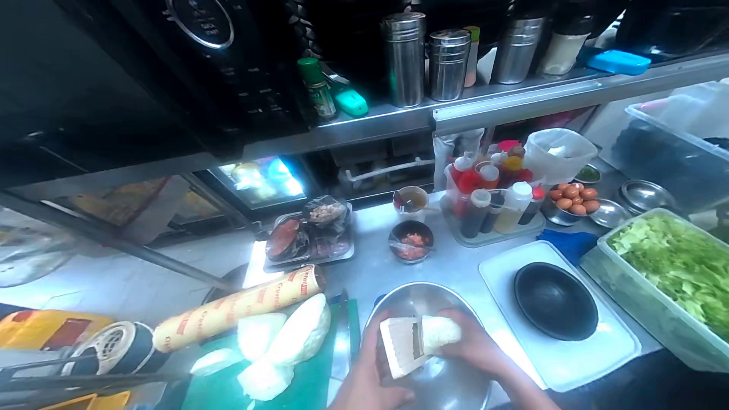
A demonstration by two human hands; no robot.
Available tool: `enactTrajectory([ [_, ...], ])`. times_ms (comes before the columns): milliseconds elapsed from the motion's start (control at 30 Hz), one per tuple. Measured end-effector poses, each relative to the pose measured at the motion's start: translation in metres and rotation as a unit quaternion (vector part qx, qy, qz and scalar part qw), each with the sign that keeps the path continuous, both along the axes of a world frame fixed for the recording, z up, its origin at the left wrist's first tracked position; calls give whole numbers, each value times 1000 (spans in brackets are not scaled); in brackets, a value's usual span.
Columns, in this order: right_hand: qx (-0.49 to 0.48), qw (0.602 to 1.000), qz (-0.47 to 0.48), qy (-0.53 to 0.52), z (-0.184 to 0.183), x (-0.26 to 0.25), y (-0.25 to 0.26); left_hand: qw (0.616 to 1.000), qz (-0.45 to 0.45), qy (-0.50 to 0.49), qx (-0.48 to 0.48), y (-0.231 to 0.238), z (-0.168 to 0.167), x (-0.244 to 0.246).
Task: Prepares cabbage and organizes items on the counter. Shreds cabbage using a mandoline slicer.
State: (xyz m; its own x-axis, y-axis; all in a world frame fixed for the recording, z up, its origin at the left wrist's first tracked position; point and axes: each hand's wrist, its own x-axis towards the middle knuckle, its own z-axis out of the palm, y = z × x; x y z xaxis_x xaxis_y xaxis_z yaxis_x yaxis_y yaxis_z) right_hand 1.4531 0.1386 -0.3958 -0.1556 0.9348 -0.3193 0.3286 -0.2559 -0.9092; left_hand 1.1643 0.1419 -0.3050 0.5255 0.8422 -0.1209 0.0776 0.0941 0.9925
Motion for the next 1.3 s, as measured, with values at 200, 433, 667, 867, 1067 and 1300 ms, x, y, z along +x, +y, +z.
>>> enactTrajectory([
  [200,6,999,-33,-12,-3,-1,-5,983,86,101,125,2,-26,10],
  [433,-24,995,-97,9,-7,0,-23,984,105,72,127,9,-35,-10],
  [667,-70,878,-230,413,1,7,-46,977,151,-153,-8,21,-31,-37],
  [867,-71,735,-196,645,9,7,-64,906,219,-294,-211,37,-15,-17],
  [1067,-80,754,-109,643,18,-21,-102,901,265,-127,-319,39,-41,24],
  [1300,-70,816,-176,546,25,-19,-135,848,280,-85,-441,6,-68,50],
])
